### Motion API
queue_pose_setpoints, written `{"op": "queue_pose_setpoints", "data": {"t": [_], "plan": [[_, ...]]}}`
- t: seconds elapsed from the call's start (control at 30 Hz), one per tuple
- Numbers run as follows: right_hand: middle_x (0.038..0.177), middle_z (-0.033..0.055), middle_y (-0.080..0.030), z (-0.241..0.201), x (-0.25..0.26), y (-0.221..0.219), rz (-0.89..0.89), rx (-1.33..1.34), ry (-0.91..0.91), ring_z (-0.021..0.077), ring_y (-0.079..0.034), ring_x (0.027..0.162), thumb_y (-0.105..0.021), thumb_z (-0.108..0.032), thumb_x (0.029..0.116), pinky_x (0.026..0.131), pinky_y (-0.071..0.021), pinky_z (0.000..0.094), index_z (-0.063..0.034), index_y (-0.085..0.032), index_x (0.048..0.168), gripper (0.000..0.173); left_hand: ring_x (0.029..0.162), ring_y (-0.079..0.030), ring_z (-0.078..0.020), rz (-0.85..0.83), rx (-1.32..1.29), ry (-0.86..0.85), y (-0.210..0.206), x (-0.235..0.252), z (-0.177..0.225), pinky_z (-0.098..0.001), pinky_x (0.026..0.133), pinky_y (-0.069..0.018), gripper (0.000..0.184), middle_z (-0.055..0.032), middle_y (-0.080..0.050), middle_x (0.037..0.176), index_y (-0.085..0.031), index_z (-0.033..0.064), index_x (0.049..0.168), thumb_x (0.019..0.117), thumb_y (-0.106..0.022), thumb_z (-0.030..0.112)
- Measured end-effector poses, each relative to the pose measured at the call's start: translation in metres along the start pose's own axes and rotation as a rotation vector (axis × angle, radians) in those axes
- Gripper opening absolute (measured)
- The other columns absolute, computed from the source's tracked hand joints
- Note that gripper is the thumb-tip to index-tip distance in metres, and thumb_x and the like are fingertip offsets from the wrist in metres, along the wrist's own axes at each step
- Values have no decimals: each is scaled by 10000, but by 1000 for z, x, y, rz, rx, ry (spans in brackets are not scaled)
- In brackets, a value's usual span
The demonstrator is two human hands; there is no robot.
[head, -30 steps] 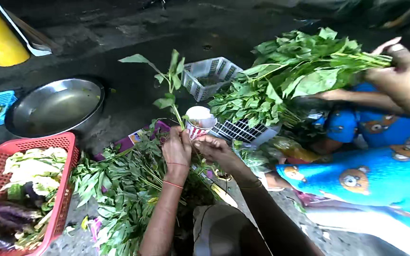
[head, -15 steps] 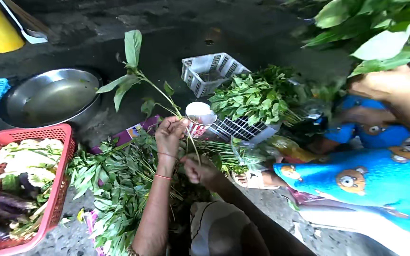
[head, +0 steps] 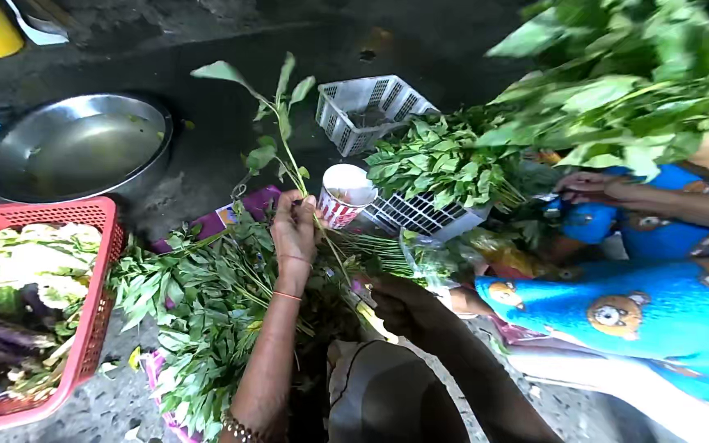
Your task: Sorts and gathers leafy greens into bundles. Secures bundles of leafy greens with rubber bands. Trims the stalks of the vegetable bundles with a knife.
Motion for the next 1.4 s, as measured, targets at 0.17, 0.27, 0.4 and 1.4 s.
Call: {"op": "queue_pose_setpoints", "data": {"t": [0.17, 0.27, 0.4, 1.4], "plan": [[744, -101, -570, -37, 3, 18, 485, -758, 626, -77, -462, 603, -564, -166, 1022, 565, -399, 130, -29, -687, 1012, 185, 590, -644, -144, -104, -88, 82, -1, -2, 3, -267, 476, -538, 247, -74, -681, 914, -530, 116, 1276, 1101, -487, 287], [813, -5, -612, -37, 40, 34, 589, -737, 634, -16, -513, 657, -569, -113, 1018, 619, -454, 198, 39, -662, 1053, 182, 609, -595, -76, -173, -228, 139, -9, -2, 8, -187, 479, -441, 235, -48, -693, 964, -572, 117, 1239, 1102, -470, 278], [725, -63, -535, 21, 75, 15, 200, -545, 265, 1, -474, 562, -486, -241, 1043, 520, -437, 200, -11, -657, 1173, 315, 770, -704, -82, -147, -324, 130, -7, -5, 11, -204, 626, -547, 171, -59, -757, 1019, -607, 108, 1185, 1067, -558, 220], [851, -36, -705, 13, 16, 20, -2, -736, 441, -57, -597, 686, -615, -175, 1014, 640, -517, 131, 7, -738, 1079, 228, 727, -722, -86, -68, -474, 338, 2, -13, 12, -203, 595, -581, 267, -32, -743, 1010, -578, 153, 1255, 1082, -517, 348]]}}
Point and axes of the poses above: each hand's wrist, its own x-axis towards the middle knuckle, its own y-axis out of the back of the hand, z = x × y, the point moved 2 cm from there along x, towards the middle knuckle
